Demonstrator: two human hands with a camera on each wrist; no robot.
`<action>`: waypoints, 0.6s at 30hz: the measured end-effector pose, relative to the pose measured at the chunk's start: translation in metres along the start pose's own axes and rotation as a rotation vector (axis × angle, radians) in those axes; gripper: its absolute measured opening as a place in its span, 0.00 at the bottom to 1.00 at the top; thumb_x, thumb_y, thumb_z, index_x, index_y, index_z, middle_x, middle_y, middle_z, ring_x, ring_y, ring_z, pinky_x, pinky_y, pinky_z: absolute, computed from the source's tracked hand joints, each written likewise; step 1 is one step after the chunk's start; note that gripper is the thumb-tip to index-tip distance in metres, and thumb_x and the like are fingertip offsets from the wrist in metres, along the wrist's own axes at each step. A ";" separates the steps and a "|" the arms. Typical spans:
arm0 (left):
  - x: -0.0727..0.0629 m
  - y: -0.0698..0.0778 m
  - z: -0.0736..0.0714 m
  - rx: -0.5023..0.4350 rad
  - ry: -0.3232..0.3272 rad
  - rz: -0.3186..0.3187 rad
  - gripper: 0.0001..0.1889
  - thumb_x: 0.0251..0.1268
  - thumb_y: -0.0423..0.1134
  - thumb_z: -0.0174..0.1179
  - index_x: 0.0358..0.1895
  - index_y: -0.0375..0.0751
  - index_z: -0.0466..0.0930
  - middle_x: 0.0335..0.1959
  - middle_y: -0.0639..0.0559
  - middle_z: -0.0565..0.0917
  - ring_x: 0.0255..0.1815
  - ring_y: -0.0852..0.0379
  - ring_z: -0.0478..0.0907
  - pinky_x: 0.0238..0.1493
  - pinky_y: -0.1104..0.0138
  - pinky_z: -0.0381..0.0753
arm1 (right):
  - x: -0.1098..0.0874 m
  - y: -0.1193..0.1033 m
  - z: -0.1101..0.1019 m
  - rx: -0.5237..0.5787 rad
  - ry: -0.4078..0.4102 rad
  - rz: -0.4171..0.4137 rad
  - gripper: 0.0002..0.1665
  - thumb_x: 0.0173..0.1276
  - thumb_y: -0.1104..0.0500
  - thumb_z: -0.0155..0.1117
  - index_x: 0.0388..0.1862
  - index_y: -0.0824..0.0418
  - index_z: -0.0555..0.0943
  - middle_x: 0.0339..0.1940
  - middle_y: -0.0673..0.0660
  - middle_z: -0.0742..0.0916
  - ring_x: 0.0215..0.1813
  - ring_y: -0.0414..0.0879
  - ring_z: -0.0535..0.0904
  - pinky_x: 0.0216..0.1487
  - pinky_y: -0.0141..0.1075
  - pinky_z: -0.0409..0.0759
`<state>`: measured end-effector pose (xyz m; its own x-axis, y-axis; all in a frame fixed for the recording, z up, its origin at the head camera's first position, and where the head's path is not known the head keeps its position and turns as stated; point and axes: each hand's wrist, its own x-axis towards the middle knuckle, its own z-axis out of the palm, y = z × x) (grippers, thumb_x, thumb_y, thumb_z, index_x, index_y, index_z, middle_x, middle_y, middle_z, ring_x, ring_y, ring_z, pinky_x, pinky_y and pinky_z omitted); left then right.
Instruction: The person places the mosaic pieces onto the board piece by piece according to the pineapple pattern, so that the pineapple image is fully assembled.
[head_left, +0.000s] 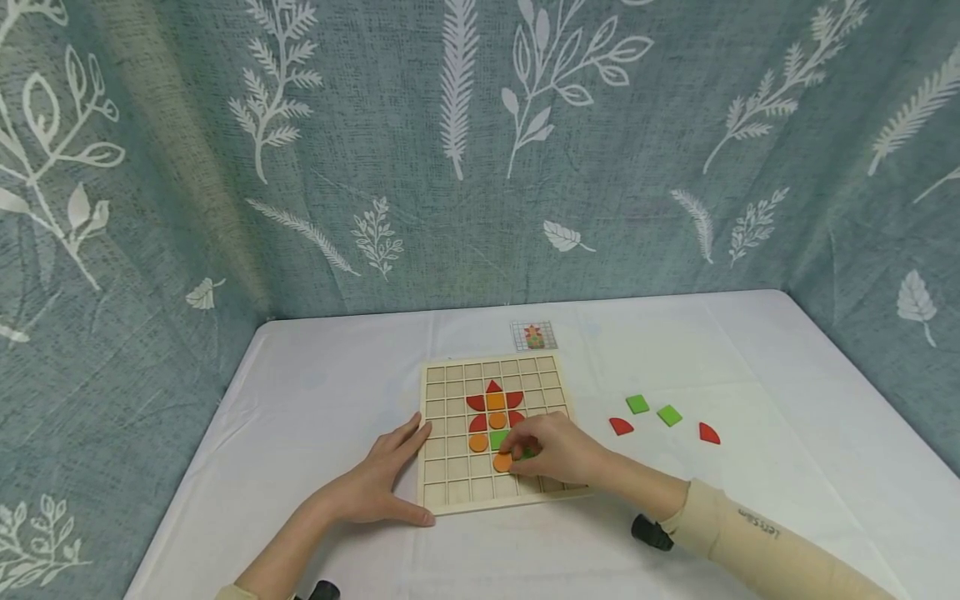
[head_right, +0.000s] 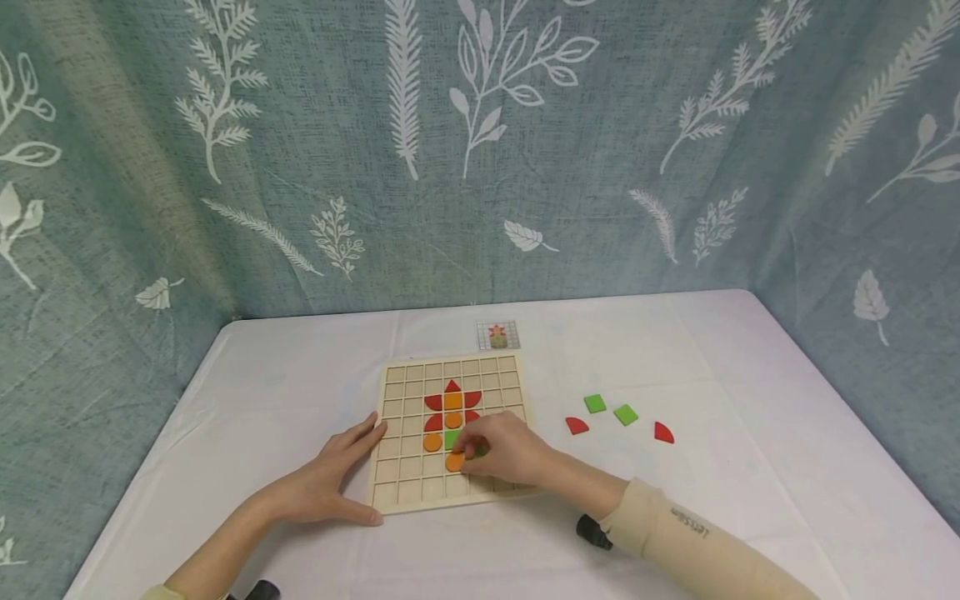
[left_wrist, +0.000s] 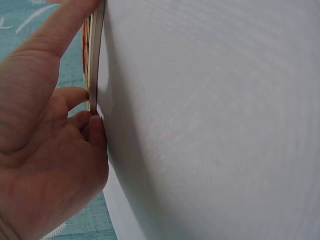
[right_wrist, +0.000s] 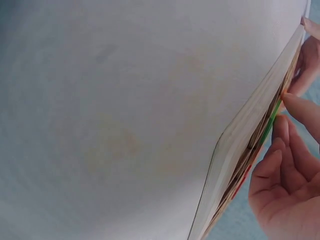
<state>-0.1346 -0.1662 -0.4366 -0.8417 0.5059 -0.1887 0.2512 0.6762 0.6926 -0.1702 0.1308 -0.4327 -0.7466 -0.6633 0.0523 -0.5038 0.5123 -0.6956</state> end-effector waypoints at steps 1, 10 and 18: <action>0.000 0.000 0.000 0.000 0.000 0.000 0.62 0.42 0.59 0.76 0.78 0.38 0.49 0.79 0.41 0.42 0.76 0.39 0.43 0.68 0.41 0.55 | 0.000 0.000 0.000 0.013 0.003 0.006 0.08 0.60 0.62 0.74 0.39 0.56 0.86 0.25 0.39 0.80 0.29 0.35 0.71 0.30 0.28 0.72; 0.000 0.000 0.000 0.000 0.000 0.006 0.62 0.42 0.59 0.76 0.78 0.37 0.49 0.79 0.41 0.42 0.76 0.38 0.44 0.68 0.40 0.55 | -0.012 0.004 -0.011 0.128 0.038 0.113 0.09 0.61 0.57 0.73 0.40 0.54 0.86 0.28 0.42 0.82 0.30 0.38 0.75 0.31 0.30 0.74; 0.001 -0.001 0.001 0.011 0.003 -0.016 0.62 0.41 0.59 0.76 0.78 0.39 0.49 0.79 0.42 0.43 0.76 0.39 0.45 0.68 0.40 0.56 | -0.029 0.019 -0.023 0.217 0.080 0.246 0.10 0.61 0.53 0.73 0.39 0.54 0.85 0.30 0.46 0.84 0.34 0.43 0.77 0.37 0.32 0.76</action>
<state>-0.1352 -0.1654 -0.4380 -0.8470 0.4933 -0.1978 0.2426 0.6900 0.6820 -0.1681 0.1718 -0.4309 -0.8702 -0.4853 -0.0858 -0.2069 0.5177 -0.8302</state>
